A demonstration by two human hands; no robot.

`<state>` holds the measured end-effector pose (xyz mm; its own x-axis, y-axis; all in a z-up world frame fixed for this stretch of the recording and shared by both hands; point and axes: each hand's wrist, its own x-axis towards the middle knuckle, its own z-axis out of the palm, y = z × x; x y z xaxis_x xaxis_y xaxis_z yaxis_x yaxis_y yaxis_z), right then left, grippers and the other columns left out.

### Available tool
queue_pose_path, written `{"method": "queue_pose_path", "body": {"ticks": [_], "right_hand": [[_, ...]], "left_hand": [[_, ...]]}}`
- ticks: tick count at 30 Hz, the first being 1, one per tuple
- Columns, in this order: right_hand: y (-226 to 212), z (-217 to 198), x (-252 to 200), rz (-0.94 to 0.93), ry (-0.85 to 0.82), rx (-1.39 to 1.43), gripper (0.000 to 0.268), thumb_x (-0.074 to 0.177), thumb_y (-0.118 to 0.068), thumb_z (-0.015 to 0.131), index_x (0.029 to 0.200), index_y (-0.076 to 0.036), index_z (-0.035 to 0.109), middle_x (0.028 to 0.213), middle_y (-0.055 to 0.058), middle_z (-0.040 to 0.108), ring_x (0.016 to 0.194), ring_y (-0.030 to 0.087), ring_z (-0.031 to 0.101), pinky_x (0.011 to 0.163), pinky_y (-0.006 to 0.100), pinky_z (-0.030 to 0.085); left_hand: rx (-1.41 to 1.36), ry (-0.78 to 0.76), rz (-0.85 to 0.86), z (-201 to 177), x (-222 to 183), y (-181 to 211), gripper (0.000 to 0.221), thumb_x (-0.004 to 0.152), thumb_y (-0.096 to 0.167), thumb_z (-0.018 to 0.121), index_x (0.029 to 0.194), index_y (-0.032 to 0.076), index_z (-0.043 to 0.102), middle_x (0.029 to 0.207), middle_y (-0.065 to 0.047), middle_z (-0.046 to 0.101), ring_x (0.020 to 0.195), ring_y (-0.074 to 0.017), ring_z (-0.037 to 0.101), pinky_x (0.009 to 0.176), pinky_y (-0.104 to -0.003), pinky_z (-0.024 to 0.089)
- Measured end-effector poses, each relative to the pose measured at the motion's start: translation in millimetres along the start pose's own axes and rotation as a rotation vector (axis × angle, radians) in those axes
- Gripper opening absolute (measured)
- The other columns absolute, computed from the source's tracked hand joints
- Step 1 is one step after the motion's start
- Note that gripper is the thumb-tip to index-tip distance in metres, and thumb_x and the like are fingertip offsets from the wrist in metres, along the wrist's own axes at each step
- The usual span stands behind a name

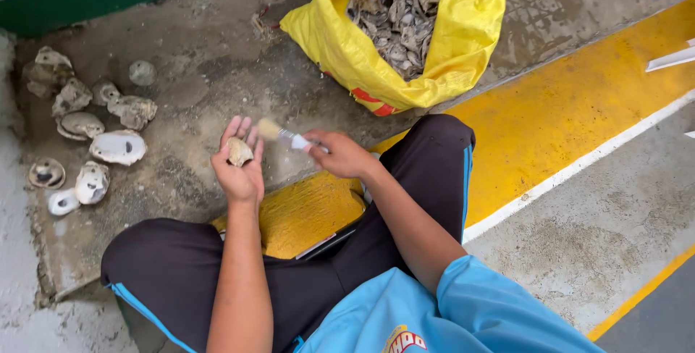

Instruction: Cleaning and brushing oyster shells individually using a small brush.

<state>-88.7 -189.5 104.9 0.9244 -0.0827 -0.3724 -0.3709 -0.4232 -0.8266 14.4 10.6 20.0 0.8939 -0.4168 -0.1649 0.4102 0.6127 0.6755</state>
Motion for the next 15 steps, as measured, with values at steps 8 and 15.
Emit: {"method": "queue_pose_path", "body": {"ticks": [8, 15], "right_hand": [[12, -2, 19, -0.148, 0.049, -0.026, 0.033, 0.104, -0.027, 0.058, 0.132, -0.012, 0.064, 0.082, 0.002, 0.065, 0.068, 0.011, 0.062, 0.057, 0.03, 0.052], [26, 5, 17, 0.003, 0.018, 0.086, 0.035, 0.1, -0.026, 0.058, 0.129, -0.007, 0.066, 0.074, 0.003, 0.065, 0.057, 0.014, 0.064, 0.05, 0.031, 0.052]], "left_hand": [[-0.078, -0.055, 0.013, -9, 3, -3, 0.069, 0.096, 0.039, 0.036, 0.151, -0.001, 0.045, 0.153, -0.02, 0.05, 0.148, -0.0409, 0.043, 0.126, -0.052, 0.032], [-0.058, 0.017, 0.007, 4, 3, 7, 0.067, 0.095, 0.039, 0.035, 0.15, 0.002, 0.046, 0.153, -0.015, 0.05, 0.148, -0.036, 0.045, 0.124, -0.048, 0.035]]}}
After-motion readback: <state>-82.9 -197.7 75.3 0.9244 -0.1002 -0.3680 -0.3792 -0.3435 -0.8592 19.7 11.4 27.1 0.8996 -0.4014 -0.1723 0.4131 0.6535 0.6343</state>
